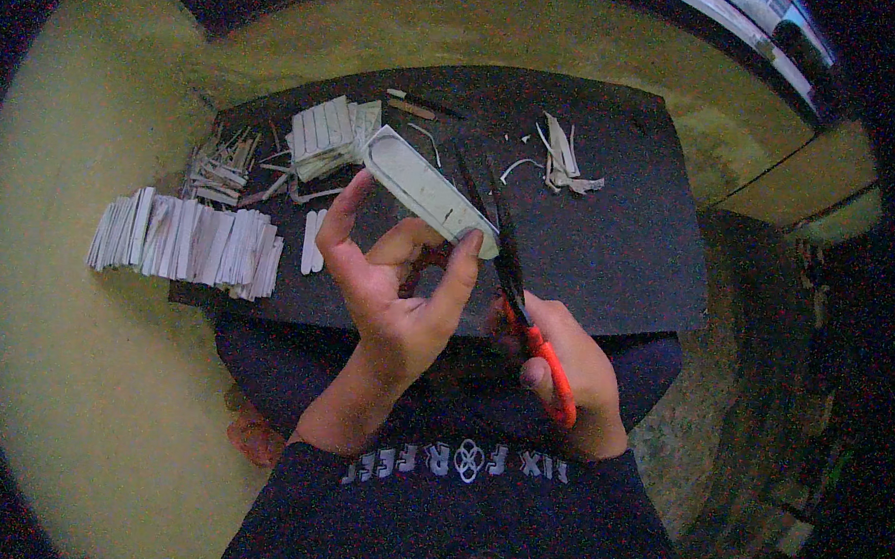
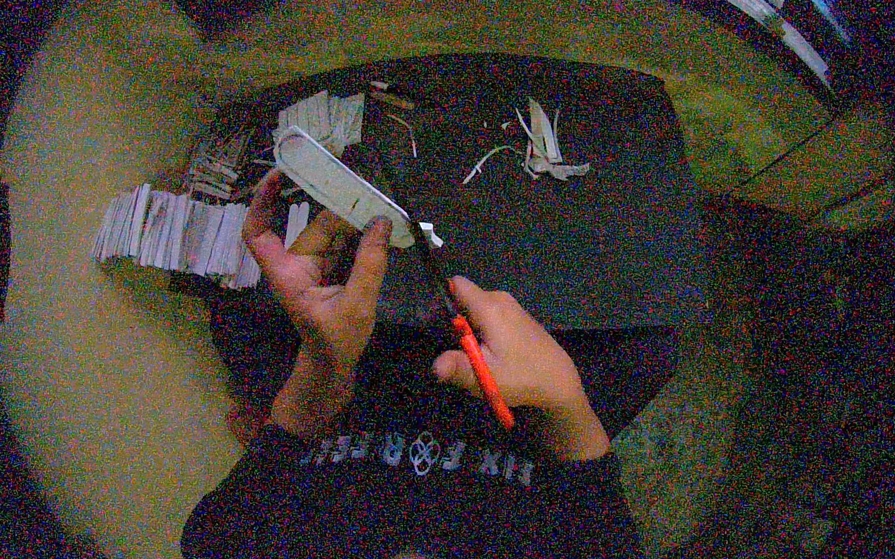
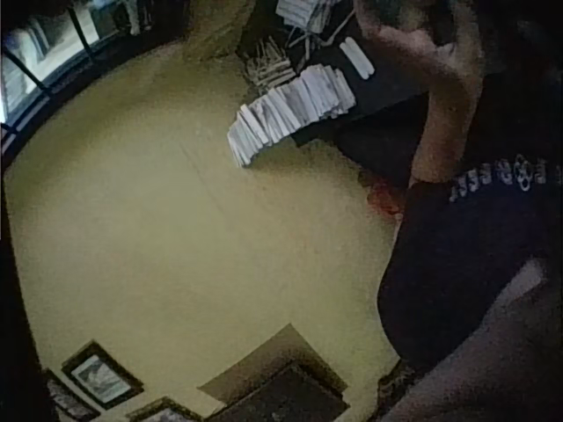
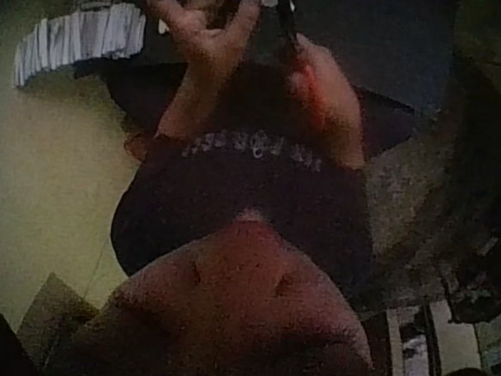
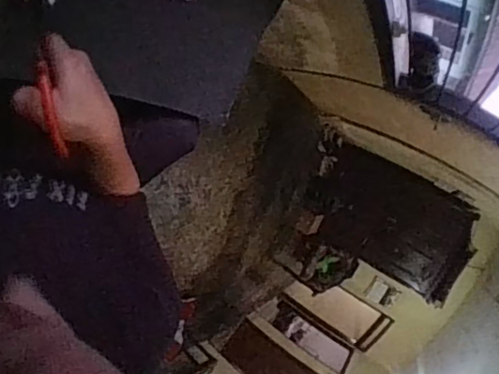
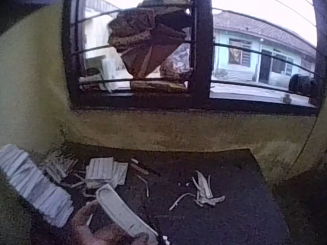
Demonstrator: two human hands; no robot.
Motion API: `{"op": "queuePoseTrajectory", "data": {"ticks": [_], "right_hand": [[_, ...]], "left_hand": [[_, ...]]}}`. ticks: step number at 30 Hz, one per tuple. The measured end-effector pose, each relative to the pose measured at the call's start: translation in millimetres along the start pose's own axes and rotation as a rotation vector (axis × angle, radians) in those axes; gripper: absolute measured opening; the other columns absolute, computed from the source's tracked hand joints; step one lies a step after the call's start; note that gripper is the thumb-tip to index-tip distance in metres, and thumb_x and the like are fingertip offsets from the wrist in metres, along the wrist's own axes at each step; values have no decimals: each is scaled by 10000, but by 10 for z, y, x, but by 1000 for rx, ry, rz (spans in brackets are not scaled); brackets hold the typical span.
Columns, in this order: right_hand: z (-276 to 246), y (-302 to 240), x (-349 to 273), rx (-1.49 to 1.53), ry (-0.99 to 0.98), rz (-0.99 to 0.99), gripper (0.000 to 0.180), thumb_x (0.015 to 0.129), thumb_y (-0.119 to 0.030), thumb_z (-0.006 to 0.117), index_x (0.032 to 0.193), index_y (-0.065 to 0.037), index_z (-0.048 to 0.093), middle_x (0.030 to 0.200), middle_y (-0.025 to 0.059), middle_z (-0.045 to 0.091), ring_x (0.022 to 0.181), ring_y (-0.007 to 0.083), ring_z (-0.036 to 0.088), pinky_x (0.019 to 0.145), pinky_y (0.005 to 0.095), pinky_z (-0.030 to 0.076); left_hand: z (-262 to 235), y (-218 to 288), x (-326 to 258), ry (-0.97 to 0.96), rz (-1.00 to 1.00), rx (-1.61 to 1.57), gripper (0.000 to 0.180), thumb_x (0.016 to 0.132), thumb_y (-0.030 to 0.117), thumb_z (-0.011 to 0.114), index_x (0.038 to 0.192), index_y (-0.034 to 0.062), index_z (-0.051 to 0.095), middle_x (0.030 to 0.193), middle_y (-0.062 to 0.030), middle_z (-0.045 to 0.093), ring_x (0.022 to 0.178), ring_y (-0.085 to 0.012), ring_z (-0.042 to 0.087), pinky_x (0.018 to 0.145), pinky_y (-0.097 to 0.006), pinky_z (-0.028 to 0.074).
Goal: The person uses red-handled scissors to trim the edges of small, rectangular white paper pieces. They hold each piece in their left hand and carefully cut along the sides, occasionally rotating the paper to access different edges. The trimmed pieces are placed on a dark table alongside a stack of similar items.
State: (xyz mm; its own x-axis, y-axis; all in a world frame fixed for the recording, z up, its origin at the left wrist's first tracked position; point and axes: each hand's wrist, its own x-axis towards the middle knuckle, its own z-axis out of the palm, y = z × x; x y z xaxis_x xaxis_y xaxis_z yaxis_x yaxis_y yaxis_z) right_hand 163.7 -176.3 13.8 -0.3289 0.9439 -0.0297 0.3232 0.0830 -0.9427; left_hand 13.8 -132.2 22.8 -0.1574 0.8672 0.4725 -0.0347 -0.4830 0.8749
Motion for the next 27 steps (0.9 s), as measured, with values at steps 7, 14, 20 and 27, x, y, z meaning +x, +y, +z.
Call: {"op": "queuePoseTrajectory", "data": {"ticks": [7, 14, 20, 27], "right_hand": [[-68, 89, 48, -6, -189, 106, 604, 615, -485, 591, 873, 43, 450, 661, 209, 507, 669, 393, 521, 561, 408, 398], [-94, 19, 54, 22, -193, 92, 527, 618, -426, 605, 856, 25, 472, 603, 182, 506, 606, 375, 521, 530, 399, 395], [-102, -9, 64, -1, -205, 89, 501, 633, -418, 608, 849, 18, 488, 586, 177, 507, 586, 367, 522, 516, 392, 395], [-24, 87, 9, -22, -87, 18, 501, 623, -413, 620, 832, 23, 488, 582, 178, 504, 577, 345, 529, 509, 393, 389]], "left_hand": [[-46, -4, 33, -44, -38, 67, 713, 700, -58, 583, 1223, 7, 103, 721, -99, 578, 679, -139, 577, 627, -219, 454], [-102, 22, 93, -105, -96, 107, 687, 706, -31, 595, 1232, 19, 156, 761, -98, 594, 671, -123, 574, 614, -210, 452], [-154, 45, 123, -152, -133, 60, 675, 712, -33, 588, 1234, 22, 163, 753, -96, 593, 671, -124, 575, 611, -213, 449], [-182, 35, 143, -171, -135, 10, 665, 717, -44, 576, 1236, 25, 167, 740, -97, 589, 675, -128, 576, 612, -217, 447]]}}
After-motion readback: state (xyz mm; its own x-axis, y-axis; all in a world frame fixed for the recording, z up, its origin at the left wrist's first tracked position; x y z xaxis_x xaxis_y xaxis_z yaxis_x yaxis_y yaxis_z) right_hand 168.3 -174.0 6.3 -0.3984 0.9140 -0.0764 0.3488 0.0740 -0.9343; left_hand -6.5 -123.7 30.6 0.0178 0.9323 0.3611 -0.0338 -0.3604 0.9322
